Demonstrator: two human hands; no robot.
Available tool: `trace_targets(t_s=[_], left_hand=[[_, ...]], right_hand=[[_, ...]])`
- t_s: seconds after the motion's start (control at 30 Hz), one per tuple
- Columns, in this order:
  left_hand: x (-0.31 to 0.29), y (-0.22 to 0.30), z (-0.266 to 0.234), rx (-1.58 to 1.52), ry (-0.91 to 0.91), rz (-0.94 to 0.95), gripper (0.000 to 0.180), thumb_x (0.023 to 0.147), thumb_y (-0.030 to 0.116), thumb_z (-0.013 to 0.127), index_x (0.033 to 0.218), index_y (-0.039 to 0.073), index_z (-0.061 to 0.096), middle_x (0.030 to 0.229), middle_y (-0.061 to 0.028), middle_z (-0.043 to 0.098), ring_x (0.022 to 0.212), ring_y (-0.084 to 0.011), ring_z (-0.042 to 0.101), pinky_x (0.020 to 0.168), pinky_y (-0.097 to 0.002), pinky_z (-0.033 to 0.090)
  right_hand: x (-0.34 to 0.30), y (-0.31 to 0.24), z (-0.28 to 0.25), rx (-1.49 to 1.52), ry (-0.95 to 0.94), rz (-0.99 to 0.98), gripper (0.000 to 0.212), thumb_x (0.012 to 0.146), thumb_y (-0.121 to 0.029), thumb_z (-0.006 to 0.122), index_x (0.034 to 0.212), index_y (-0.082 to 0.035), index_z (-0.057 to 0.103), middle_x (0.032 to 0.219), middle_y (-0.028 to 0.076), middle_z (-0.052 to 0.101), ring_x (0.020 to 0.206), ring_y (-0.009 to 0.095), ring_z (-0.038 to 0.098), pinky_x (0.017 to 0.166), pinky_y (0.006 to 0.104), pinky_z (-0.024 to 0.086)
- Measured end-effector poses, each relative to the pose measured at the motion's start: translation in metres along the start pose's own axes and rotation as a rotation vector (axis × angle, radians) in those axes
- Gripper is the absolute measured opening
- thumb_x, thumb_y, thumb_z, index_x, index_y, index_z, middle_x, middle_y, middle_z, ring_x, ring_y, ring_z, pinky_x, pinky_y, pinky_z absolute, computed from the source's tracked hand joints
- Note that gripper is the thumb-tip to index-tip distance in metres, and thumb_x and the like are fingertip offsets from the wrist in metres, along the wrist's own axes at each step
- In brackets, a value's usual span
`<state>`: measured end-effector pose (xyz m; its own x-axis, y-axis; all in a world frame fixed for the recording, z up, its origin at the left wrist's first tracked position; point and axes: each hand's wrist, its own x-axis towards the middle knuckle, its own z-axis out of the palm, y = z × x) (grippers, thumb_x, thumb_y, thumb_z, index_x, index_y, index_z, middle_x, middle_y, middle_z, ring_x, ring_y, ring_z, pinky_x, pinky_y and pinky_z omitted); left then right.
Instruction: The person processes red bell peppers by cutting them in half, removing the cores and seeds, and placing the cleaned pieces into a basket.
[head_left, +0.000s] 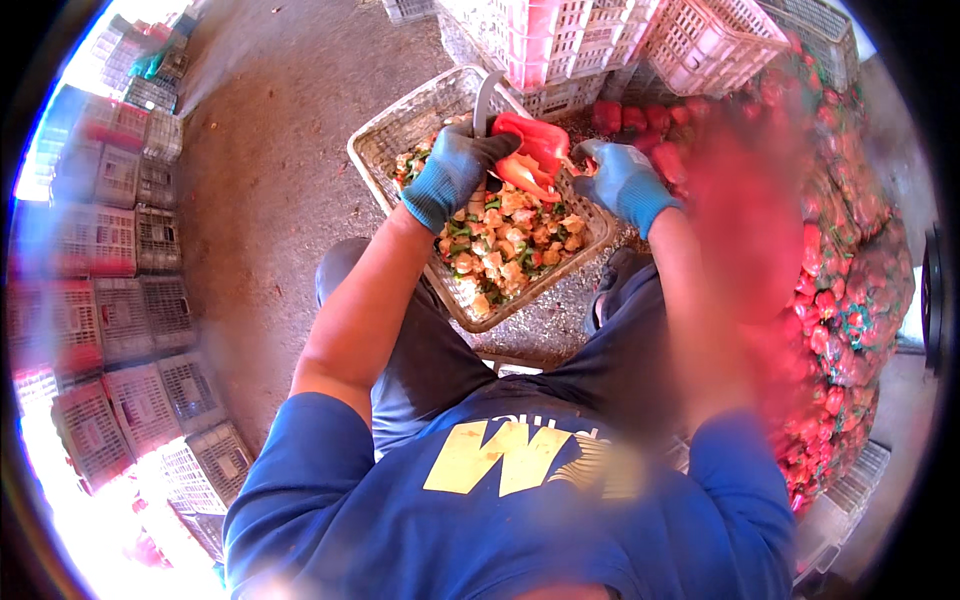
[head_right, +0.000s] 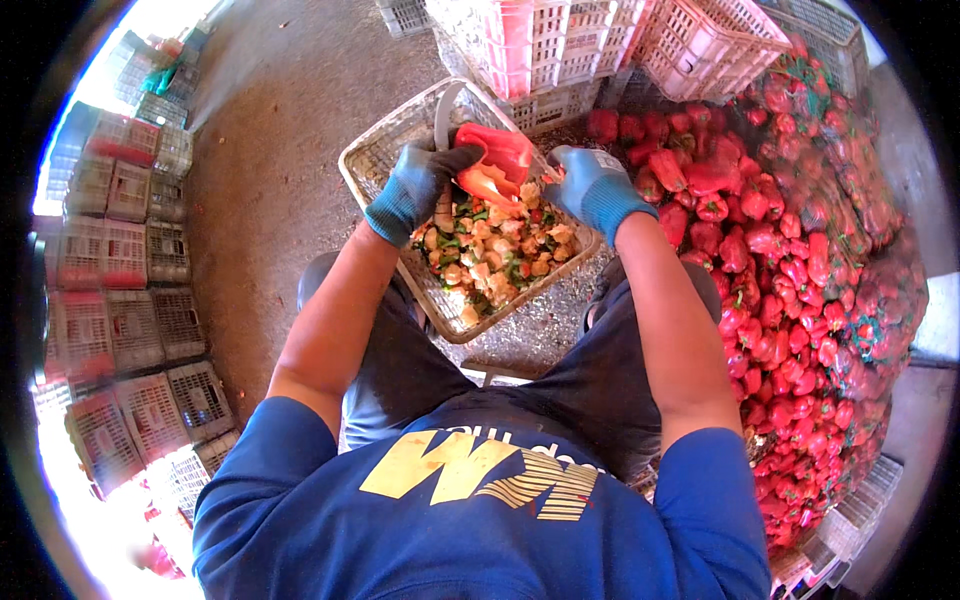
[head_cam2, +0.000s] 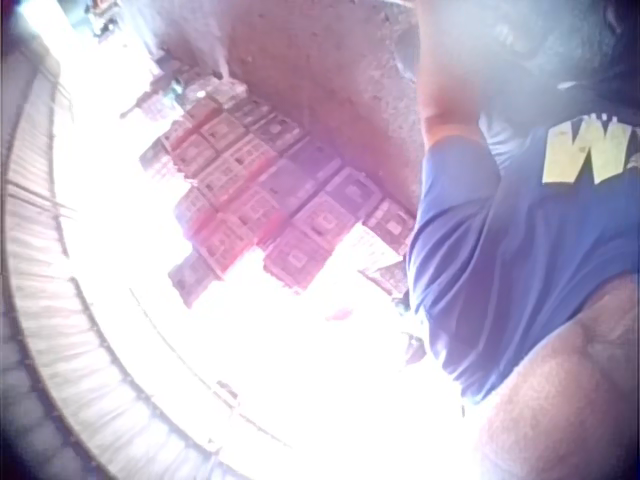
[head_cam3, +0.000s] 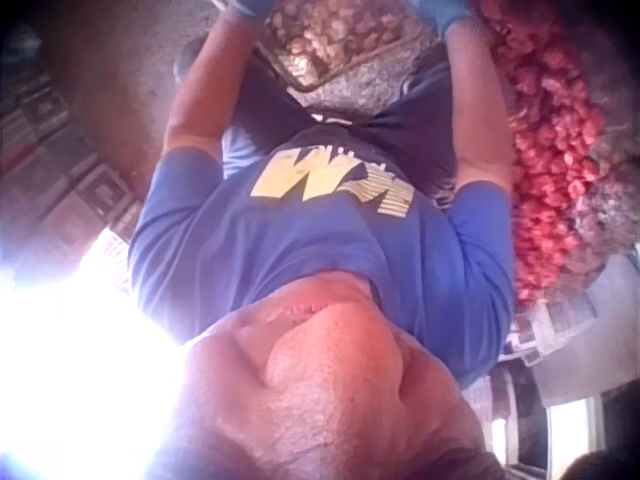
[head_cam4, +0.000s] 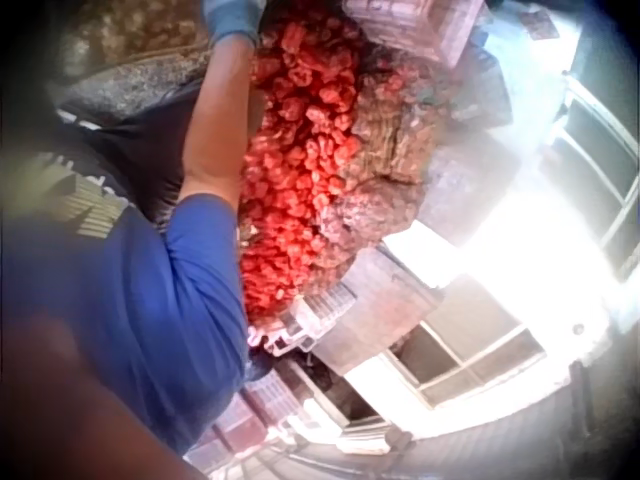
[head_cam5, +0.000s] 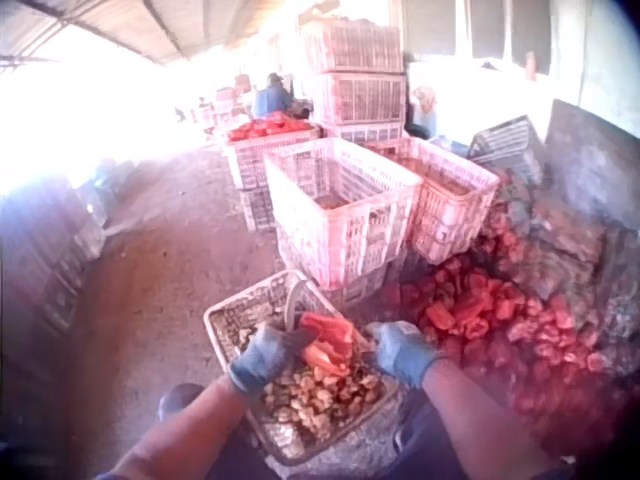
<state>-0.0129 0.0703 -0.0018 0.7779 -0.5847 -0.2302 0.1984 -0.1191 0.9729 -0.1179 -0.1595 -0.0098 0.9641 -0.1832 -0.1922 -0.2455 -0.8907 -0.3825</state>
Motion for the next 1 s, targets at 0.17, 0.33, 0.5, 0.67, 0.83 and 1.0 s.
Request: trace_targets(t_s=[0.17,0.33,0.5,0.67,0.83,1.0], left_hand=[[0.018,-0.010,-0.025,0.590,-0.074,0.042,0.026,0.091,0.020,0.074,0.109,0.001,0.071,0.082,-0.0088,0.073,0.071,-0.0158,0.068,0.065,-0.0312,0.055],[0.021,-0.014,-0.022,0.480,-0.138,-0.159,0.033,0.092,0.026,0.073,0.116,0.004,0.069,0.086,-0.0087,0.071,0.072,-0.0152,0.067,0.064,-0.0328,0.055],[0.072,0.105,-0.001,-0.314,-0.041,0.260,0.055,0.101,0.031,0.059,0.149,0.006,0.048,0.128,-0.0143,0.070,0.103,-0.0268,0.073,0.075,-0.0315,0.055],[0.046,0.110,0.020,0.091,-0.096,0.374,0.057,0.101,0.031,0.059,0.149,0.001,0.048,0.128,-0.0153,0.070,0.108,-0.0247,0.072,0.076,-0.0299,0.055],[0.021,0.027,0.030,0.203,-0.255,0.535,0.043,0.096,0.013,0.073,0.137,0.005,0.064,0.121,-0.0047,0.071,0.099,-0.0130,0.067,0.090,-0.0304,0.055],[0.017,0.031,0.036,0.316,-0.390,0.684,0.044,0.096,0.015,0.073,0.138,0.003,0.063,0.116,-0.0058,0.072,0.107,-0.0125,0.064,0.093,-0.0319,0.052]], right_hand=[[0.000,0.029,0.010,0.234,0.239,0.025,0.053,0.080,-0.039,0.081,0.123,-0.009,0.070,0.109,0.023,0.073,0.101,0.040,0.071,0.091,0.0463,0.055],[0.000,0.048,0.011,0.562,0.202,0.033,0.056,0.076,-0.040,0.085,0.120,-0.008,0.071,0.101,0.018,0.075,0.094,0.029,0.073,0.087,0.0398,0.056],[-0.005,0.017,-0.016,1.193,0.036,0.070,0.047,0.084,-0.037,0.083,0.115,-0.004,0.068,0.096,0.007,0.075,0.087,0.017,0.072,0.070,0.0308,0.057],[-0.007,0.027,-0.020,1.719,-0.066,-0.003,0.026,0.097,-0.031,0.068,0.113,-0.010,0.069,0.100,0.003,0.074,0.081,0.012,0.071,0.063,0.0276,0.058],[-0.006,0.014,-0.026,1.816,-0.191,0.108,0.031,0.099,-0.036,0.067,0.110,-0.007,0.069,0.089,0.004,0.072,0.066,0.014,0.068,0.047,0.0223,0.047],[-0.007,-0.002,-0.017,1.656,-0.242,0.042,0.037,0.104,-0.044,0.055,0.112,-0.011,0.069,0.088,0.003,0.070,0.060,0.013,0.063,0.041,0.0229,0.040]])
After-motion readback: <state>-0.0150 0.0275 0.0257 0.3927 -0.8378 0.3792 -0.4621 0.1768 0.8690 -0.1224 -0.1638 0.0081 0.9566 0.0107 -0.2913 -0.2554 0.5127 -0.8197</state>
